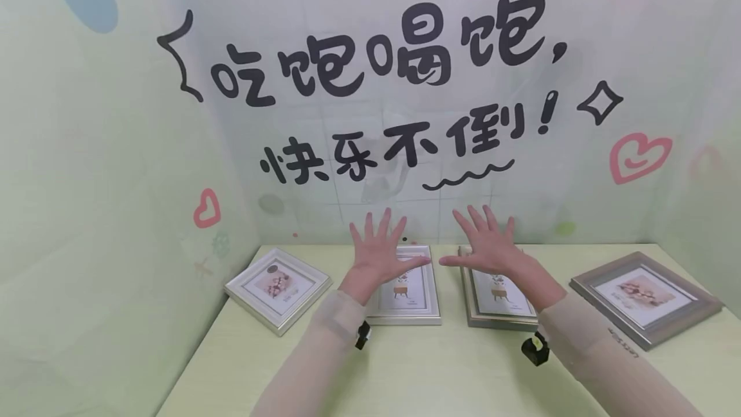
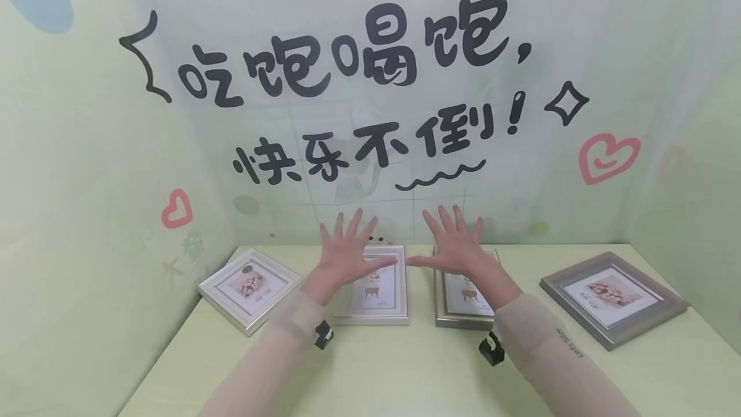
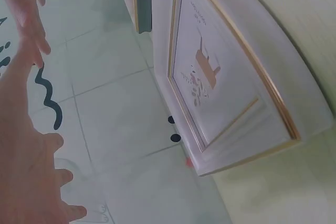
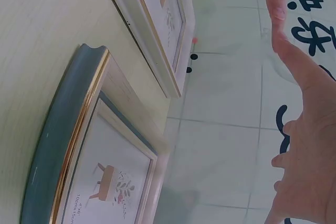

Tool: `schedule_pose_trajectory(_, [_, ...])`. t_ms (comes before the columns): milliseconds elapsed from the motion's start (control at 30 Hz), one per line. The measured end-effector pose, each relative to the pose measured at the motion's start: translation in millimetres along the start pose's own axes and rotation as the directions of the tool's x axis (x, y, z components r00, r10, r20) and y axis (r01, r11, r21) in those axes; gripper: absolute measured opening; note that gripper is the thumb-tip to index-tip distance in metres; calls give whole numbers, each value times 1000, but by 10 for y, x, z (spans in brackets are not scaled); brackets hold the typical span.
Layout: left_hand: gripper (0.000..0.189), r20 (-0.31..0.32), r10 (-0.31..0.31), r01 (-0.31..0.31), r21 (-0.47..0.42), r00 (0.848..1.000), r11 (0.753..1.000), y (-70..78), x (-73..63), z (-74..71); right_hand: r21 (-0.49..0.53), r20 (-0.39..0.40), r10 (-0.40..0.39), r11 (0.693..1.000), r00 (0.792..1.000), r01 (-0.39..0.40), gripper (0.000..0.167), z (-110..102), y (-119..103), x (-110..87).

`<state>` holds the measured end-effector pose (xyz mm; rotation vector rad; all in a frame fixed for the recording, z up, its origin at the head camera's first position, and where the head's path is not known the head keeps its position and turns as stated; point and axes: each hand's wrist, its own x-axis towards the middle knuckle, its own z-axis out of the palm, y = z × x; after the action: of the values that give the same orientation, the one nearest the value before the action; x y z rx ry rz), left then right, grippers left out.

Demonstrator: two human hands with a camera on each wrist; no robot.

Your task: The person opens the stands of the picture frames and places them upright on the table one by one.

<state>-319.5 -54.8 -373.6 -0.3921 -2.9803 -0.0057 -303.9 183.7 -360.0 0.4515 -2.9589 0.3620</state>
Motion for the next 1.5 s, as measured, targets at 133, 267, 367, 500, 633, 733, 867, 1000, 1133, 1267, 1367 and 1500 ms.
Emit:
schedule_pose_trajectory(133, [98, -19, -23, 23, -13, 1000, 1000, -75, -44, -8, 1, -6, -8, 1000, 1000, 8, 108, 6, -3, -24])
schedule_pose_trajectory(267, [97, -27, -33, 33, -35, 999, 999, -137, -96, 31, -9, -12, -22, 1000, 1000, 22, 109, 37, -1, -58])
schedule_pose_trajectory(367, [97, -26, -38, 37, -44, 999, 998, -171, -132, 58, -15, -24, -34, 999, 999, 34, 109, 58, 7, -84])
schedule_pose_trajectory(500, [96, -23, -45, 44, -50, 999, 998, -211, -159, 82, 2, -25, -42, 999, 999, 42, 108, 75, 9, -119])
schedule_pose_trajectory(633, [96, -26, -50, 49, -61, 998, 997, -251, -194, 92, 32, -21, -53, 998, 998, 54, 108, 91, -12, -155])
schedule_pose_trajectory(733, [96, -31, -58, 57, -44, 998, 997, -265, -224, 85, 39, -13, -58, 998, 998, 58, 106, 100, -21, -177])
schedule_pose_trajectory(867, [97, -23, -53, 52, -43, 998, 998, -243, -282, 94, 41, -4, -59, 997, 998, 59, 103, 127, -34, -218])
schedule_pose_trajectory(1000, [100, -4, -38, 38, -80, 999, 996, -200, -355, 123, 52, 7, -68, 996, 998, 68, 102, 175, -70, -253])
schedule_pose_trajectory(1133, [104, 11, -33, 34, -97, 999, 995, -182, -394, 159, 80, 13, -94, 992, 995, 93, 99, 206, -113, -278])
schedule_pose_trajectory(1267, [105, 19, -16, 18, -97, 1000, 995, -188, -434, 189, 133, 24, -116, 985, 993, 111, 96, 229, -145, -316])
schedule_pose_trajectory(1367, [106, 21, 0, 2, -89, 1000, 996, -207, -460, 212, 174, 53, -109, 980, 993, 99, 95, 259, -170, -333])
schedule_pose_trajectory(1500, [104, 23, 13, -11, -107, 1000, 994, -243, -496, 250, 188, 91, -97, 979, 991, 79, 93, 324, -205, -337])
